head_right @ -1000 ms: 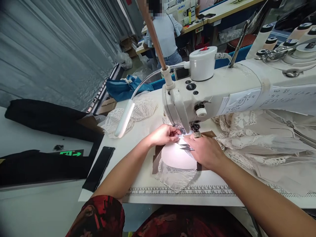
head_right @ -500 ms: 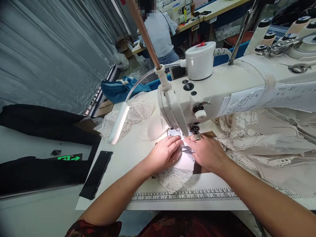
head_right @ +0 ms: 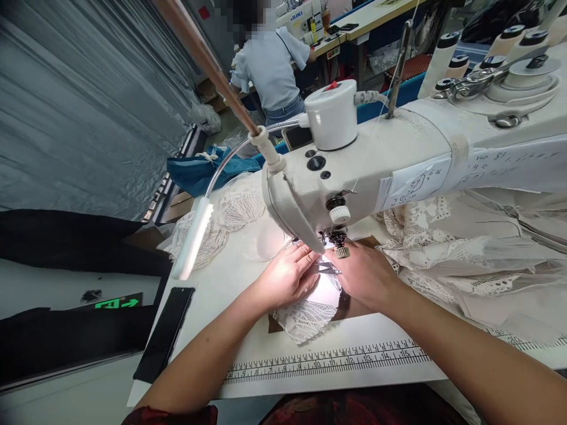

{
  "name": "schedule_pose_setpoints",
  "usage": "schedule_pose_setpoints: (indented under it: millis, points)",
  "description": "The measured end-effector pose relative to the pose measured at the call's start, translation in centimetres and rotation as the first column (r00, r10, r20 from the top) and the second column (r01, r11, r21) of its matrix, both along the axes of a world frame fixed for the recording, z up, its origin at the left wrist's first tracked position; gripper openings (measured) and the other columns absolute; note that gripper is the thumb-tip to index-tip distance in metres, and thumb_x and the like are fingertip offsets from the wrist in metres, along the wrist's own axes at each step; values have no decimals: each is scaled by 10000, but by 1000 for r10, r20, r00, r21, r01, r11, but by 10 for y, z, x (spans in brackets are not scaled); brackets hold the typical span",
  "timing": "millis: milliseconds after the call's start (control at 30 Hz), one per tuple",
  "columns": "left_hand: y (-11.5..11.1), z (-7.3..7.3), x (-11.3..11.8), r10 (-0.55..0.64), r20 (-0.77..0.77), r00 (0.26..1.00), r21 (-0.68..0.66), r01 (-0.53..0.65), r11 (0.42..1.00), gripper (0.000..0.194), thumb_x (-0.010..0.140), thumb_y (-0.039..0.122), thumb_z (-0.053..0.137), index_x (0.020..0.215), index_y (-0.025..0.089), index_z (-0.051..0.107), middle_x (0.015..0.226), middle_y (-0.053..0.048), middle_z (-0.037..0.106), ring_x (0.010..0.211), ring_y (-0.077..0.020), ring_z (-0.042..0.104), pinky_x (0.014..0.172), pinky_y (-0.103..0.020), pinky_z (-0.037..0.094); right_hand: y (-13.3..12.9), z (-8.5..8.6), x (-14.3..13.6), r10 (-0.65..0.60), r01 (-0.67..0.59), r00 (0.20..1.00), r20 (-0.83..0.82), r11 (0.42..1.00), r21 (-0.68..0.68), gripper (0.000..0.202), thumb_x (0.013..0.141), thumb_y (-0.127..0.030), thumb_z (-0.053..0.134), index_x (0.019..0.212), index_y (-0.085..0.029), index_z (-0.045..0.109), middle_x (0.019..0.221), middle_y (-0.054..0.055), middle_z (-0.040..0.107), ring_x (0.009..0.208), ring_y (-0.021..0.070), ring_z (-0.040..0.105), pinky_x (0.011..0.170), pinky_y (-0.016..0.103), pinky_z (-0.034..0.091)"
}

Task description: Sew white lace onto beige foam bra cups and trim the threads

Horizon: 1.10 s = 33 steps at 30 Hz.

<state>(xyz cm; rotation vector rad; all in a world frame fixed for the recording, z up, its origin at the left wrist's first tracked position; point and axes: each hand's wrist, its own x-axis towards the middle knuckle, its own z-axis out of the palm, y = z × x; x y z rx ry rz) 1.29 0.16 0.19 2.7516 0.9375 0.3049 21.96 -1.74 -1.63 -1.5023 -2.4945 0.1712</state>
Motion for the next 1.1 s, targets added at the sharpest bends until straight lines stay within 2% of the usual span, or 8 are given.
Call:
schedule_pose_setpoints:
  millis: [200, 300, 433, 567, 700, 900, 1100]
  points:
    - [9, 4, -4, -25, -48, 999, 6, 25, 1000, 332, 956, 281, 442, 1122, 105, 669, 1130, -173, 686, 1081, -275, 628, 974, -460, 519, 0, 2, -2, -31, 31, 1000, 3, 999, 10, 377, 846, -183, 497, 1170, -263, 672, 1020, 63, 726, 758, 208, 619, 566, 300, 384]
    - [9, 6, -6, -34, -104, 994, 28, 37, 999, 318, 955, 251, 438, 1107, 102, 675, 1163, -176, 678, 1086, -278, 622, 979, -463, 501, -2, 2, 2, 10, -10, 1000, 11, 1000, 5, 365, 817, -179, 518, 1123, -275, 693, 1032, 57, 727, 770, 223, 626, 559, 308, 383]
    - [2, 6, -6, -33, -140, 990, 91, 46, 995, 327, 945, 187, 440, 1189, 106, 643, 1269, -162, 649, 1171, -293, 583, 1055, -523, 413, -5, -3, 7, 76, -77, 996, 50, 997, 6, 432, 760, -130, 532, 1137, -270, 689, 1007, 61, 725, 783, 233, 629, 562, 318, 379]
    - [-3, 3, -5, -38, -101, 994, 116, 50, 992, 352, 965, 246, 430, 1198, 86, 640, 1287, -157, 647, 1184, -316, 576, 1077, -578, 353, -6, -4, 7, 93, -94, 995, 18, 996, 14, 399, 765, -149, 527, 1103, -270, 701, 989, 46, 726, 775, 227, 619, 564, 324, 369]
    - [-1, 1, -8, -58, -65, 996, 106, 65, 992, 380, 960, 284, 445, 1201, 66, 643, 1288, -169, 644, 1186, -334, 577, 1074, -583, 347, -5, 0, 5, 109, -108, 994, -8, 994, 22, 391, 748, -130, 510, 1055, -267, 710, 1011, 14, 724, 674, 181, 562, 494, 328, 283]
    - [7, 0, -15, -41, -63, 997, 105, 48, 993, 377, 952, 271, 454, 1231, 97, 638, 1310, -141, 637, 1205, -319, 566, 1113, -570, 314, -6, -4, 4, 96, -96, 995, -11, 995, 37, 526, 709, -109, 499, 1181, -266, 670, 1041, 26, 707, 671, 170, 541, 479, 299, 274]
    - [11, -2, -18, -3, -112, 994, 136, 18, 991, 387, 954, 254, 432, 1251, 104, 629, 1335, -144, 619, 1251, -332, 533, 1098, -580, 331, -8, -16, 4, 68, -67, 998, -2, 994, 85, 536, 724, -137, 520, 1213, -301, 667, 1056, 29, 708, 632, 168, 539, 448, 288, 262]
